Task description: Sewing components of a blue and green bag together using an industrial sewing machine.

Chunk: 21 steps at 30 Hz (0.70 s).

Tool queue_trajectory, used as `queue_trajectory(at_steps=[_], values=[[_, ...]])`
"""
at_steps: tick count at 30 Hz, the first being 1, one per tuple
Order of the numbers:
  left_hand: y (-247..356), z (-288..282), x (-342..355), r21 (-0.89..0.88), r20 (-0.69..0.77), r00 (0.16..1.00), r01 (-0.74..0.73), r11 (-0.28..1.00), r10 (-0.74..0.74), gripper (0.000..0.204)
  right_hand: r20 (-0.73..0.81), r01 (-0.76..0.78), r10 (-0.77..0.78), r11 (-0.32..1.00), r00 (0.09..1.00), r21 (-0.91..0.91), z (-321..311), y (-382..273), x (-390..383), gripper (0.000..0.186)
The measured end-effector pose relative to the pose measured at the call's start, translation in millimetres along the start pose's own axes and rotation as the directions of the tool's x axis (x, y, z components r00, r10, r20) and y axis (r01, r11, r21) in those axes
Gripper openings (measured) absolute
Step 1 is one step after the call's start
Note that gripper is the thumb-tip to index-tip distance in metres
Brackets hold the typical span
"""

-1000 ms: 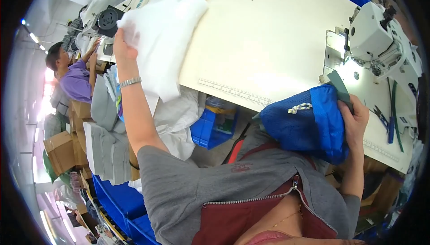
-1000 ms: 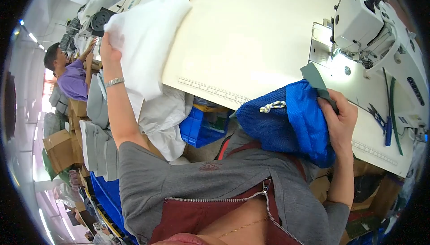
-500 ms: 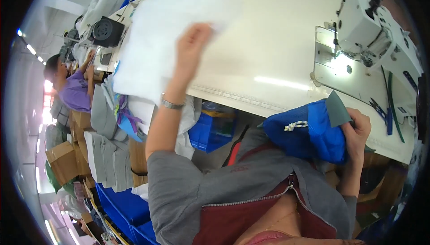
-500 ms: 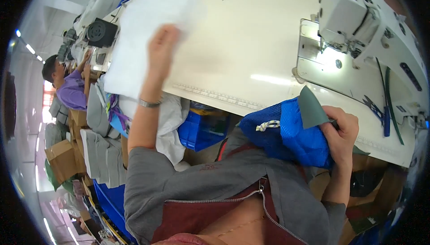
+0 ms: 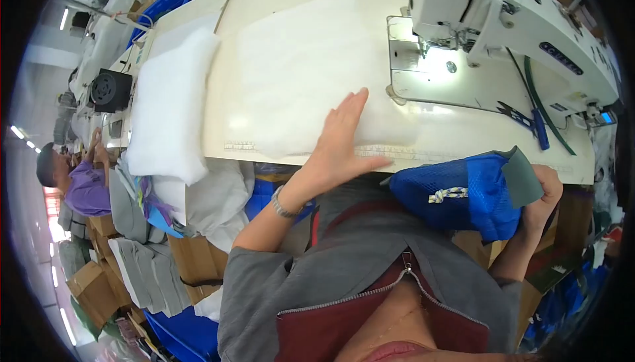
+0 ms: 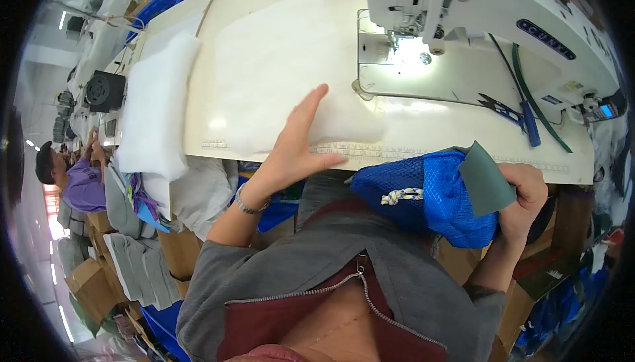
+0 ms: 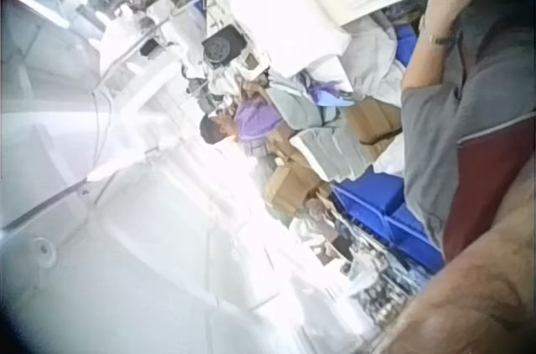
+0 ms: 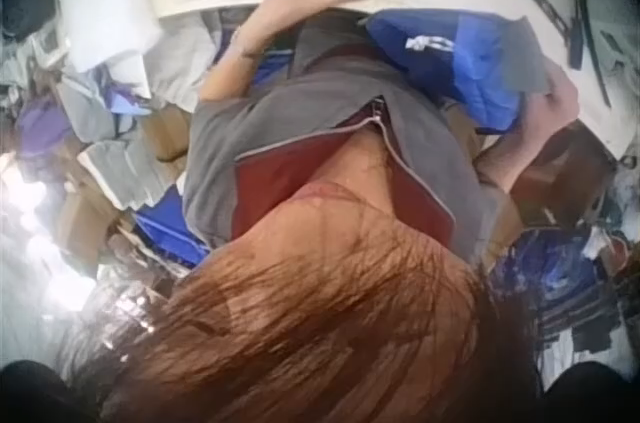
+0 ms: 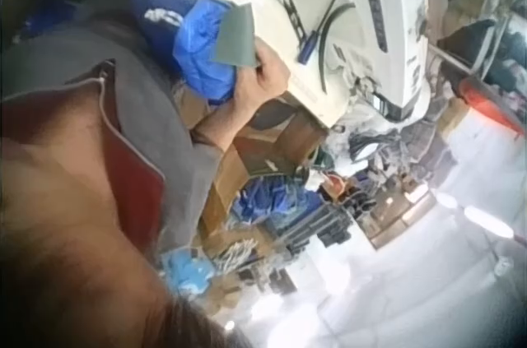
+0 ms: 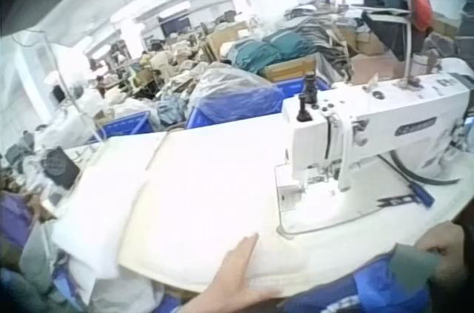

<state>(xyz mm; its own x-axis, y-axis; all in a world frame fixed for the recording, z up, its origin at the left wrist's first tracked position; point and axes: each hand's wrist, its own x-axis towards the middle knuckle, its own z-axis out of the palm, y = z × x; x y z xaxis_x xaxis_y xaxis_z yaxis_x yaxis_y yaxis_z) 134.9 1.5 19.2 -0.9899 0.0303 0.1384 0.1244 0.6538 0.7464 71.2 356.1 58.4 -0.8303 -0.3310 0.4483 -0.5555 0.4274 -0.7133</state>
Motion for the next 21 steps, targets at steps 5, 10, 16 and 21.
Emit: queue_trajectory(at_steps=[5, 10, 16, 21], values=[[39.0, -7.0, -12.3, -0.095, 0.173, 0.952, -0.24, 0.966, 0.254, 0.108, 0.027, 0.077, -0.081, 0.991, 0.996, 0.113, -9.4, -13.5, 4.2, 0.012], [63.4, 6.2, -17.5, -0.413, 0.425, 0.874, -0.046, 0.91, 0.236, 0.072, -0.089, 0.106, -0.086, 0.962, 0.992, 0.252, -6.7, -19.8, 13.1, 0.023], [52.1, -56.4, -48.9, -0.603, 0.083, 0.995, 0.097, 0.792, -0.058, 0.049, 0.442, -0.256, 0.028, 0.847, 0.897, 0.466, 12.3, -30.0, 27.3, 0.062], [15.4, -108.8, -77.3, -0.693, -0.104, 0.959, 0.12, 0.711, -0.263, 0.053, 0.753, -0.288, -0.058, 0.903, 0.655, 0.319, 61.1, -44.4, 29.6, 0.061]])
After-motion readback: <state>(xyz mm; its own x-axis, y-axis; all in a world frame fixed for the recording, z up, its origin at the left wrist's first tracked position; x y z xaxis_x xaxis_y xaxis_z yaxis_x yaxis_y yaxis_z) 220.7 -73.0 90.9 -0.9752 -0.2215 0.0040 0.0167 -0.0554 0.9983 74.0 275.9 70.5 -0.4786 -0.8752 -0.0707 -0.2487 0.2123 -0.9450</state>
